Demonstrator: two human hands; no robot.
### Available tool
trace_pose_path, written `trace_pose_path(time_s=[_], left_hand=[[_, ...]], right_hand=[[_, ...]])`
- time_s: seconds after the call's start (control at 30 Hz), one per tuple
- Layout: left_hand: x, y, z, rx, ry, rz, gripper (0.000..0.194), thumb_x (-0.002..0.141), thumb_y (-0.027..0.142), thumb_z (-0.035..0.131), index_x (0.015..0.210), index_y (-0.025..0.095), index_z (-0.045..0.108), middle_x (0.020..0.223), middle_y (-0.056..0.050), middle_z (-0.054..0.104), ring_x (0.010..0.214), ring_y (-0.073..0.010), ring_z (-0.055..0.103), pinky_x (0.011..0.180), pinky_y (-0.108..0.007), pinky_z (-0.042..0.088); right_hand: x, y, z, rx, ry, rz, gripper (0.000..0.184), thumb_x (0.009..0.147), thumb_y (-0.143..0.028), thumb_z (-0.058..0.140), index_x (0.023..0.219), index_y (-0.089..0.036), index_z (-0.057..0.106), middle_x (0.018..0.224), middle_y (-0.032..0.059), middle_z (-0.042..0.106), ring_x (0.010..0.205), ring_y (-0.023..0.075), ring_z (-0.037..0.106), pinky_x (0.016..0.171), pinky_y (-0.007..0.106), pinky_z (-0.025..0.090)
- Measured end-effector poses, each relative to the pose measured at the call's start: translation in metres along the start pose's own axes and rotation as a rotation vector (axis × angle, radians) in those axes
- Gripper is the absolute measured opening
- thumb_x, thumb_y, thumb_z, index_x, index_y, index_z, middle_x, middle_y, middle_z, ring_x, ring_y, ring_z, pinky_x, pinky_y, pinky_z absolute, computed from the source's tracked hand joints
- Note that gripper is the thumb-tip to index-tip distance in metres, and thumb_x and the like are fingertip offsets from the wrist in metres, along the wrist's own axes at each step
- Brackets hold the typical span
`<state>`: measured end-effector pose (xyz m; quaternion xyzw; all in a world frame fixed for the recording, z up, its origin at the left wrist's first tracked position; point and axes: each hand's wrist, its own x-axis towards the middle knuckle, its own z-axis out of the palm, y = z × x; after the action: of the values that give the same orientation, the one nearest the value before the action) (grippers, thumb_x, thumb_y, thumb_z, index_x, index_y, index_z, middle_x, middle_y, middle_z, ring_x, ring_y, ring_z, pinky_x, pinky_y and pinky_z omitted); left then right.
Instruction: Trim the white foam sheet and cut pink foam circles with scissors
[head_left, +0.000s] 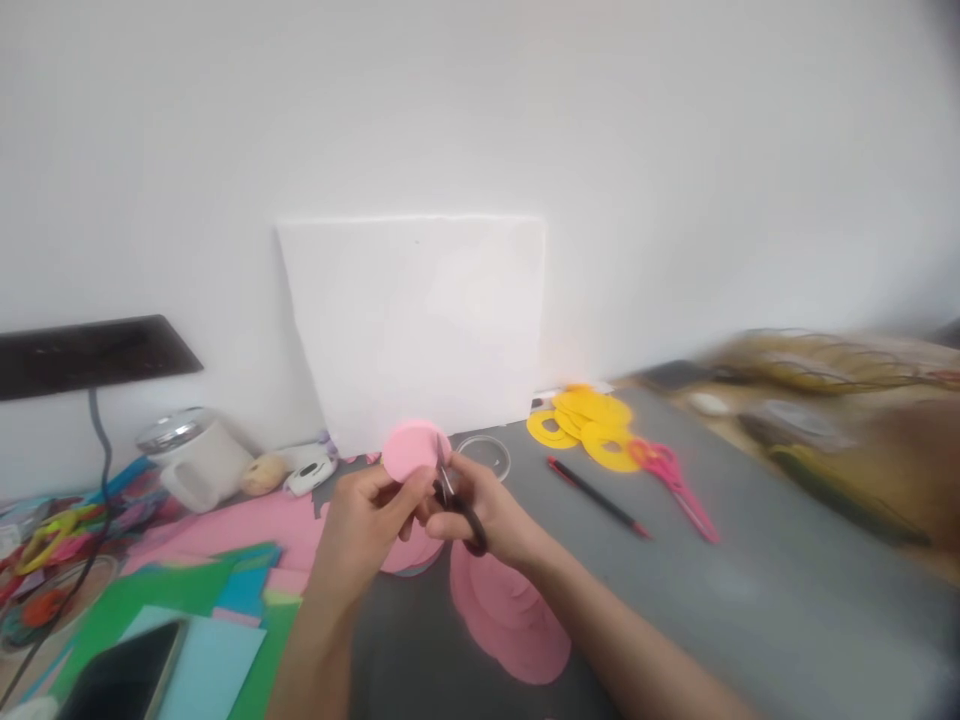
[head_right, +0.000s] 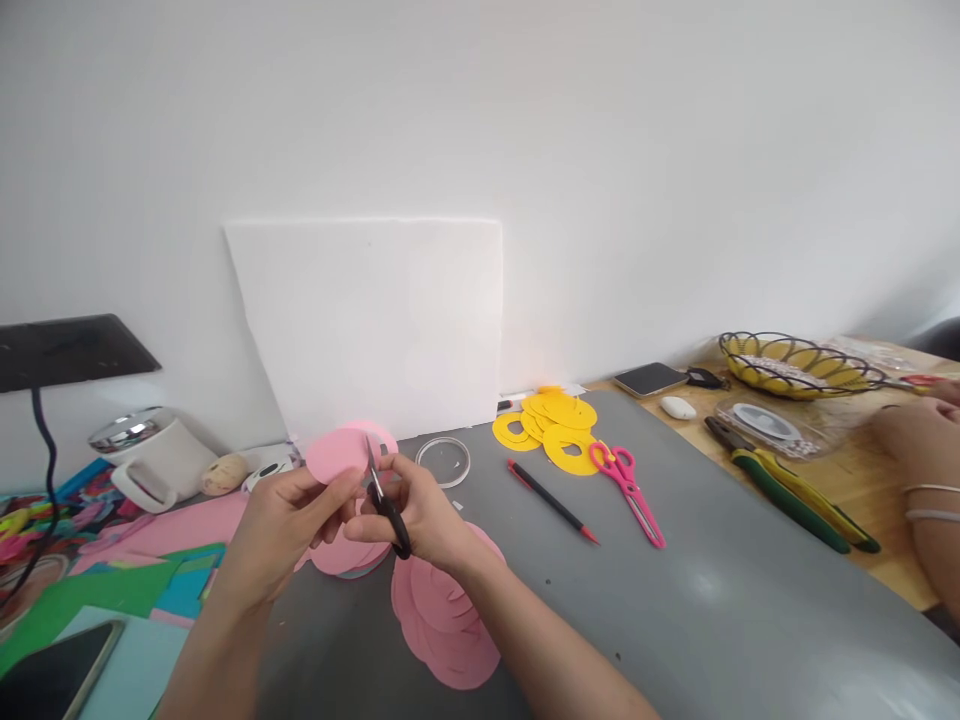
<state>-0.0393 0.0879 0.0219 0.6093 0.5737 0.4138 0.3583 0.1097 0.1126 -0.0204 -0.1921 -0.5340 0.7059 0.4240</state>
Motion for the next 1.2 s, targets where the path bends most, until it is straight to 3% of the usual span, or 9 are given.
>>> trace_pose_path(time_s=[0.33, 0.6, 0.97, 1.2], left_hand=[[-0.0007, 0.0034, -0.0013, -0.013, 0.032, -0.024, 0.038, 0.076, 0.046, 0.062, 0.051, 0.018, 0.059, 0.045, 0.002, 0.054, 0.043, -0.0085, 0.043, 0.043, -0.021, 0.033], [-0.0012, 0.0009, -0.0051, 0.015, 0.079, -0.019, 0.038, 0.076, 0.046, 0.062, 0.051, 0.018, 0.059, 0.050, 0.000, 0.058, 0.044, -0.0091, 0.045, 0.043, -0.022, 0.035], [-0.0041, 0.0038, -0.0083, -0.014, 0.095, -0.015, 0.038, 0.078, 0.046, 0.061, 0.053, 0.018, 0.058, 0.051, 0.001, 0.056, 0.044, -0.0083, 0.044, 0.043, -0.021, 0.034], [-0.0007, 0.0011, -0.0030, 0.011, 0.040, 0.016, 0.041, 0.081, 0.050, 0.055, 0.055, 0.018, 0.058, 0.049, 0.001, 0.055, 0.043, -0.0090, 0.043, 0.044, -0.022, 0.034]], right_hand=[[-0.0008, 0.0037, -0.0014, -0.051, 0.032, 0.042, 0.057, 0.057, -0.039, 0.086, 0.092, -0.018, 0.046, 0.067, -0.0057, 0.053, 0.049, 0.0031, 0.030, 0.042, 0.019, 0.018], [-0.0020, -0.0047, 0.0025, -0.044, 0.038, 0.056, 0.055, 0.057, -0.035, 0.085, 0.093, -0.018, 0.048, 0.070, -0.0040, 0.057, 0.049, 0.0036, 0.038, 0.042, 0.018, 0.026], [-0.0021, 0.0006, 0.0011, -0.093, 0.035, 0.060, 0.050, 0.063, -0.035, 0.080, 0.099, -0.018, 0.050, 0.053, -0.0092, 0.052, 0.041, 0.0042, 0.039, 0.041, 0.017, 0.028], [-0.0016, 0.0033, 0.0021, -0.068, 0.030, 0.055, 0.048, 0.063, -0.037, 0.080, 0.093, -0.018, 0.049, 0.064, -0.0069, 0.054, 0.046, 0.0041, 0.042, 0.043, 0.018, 0.029]])
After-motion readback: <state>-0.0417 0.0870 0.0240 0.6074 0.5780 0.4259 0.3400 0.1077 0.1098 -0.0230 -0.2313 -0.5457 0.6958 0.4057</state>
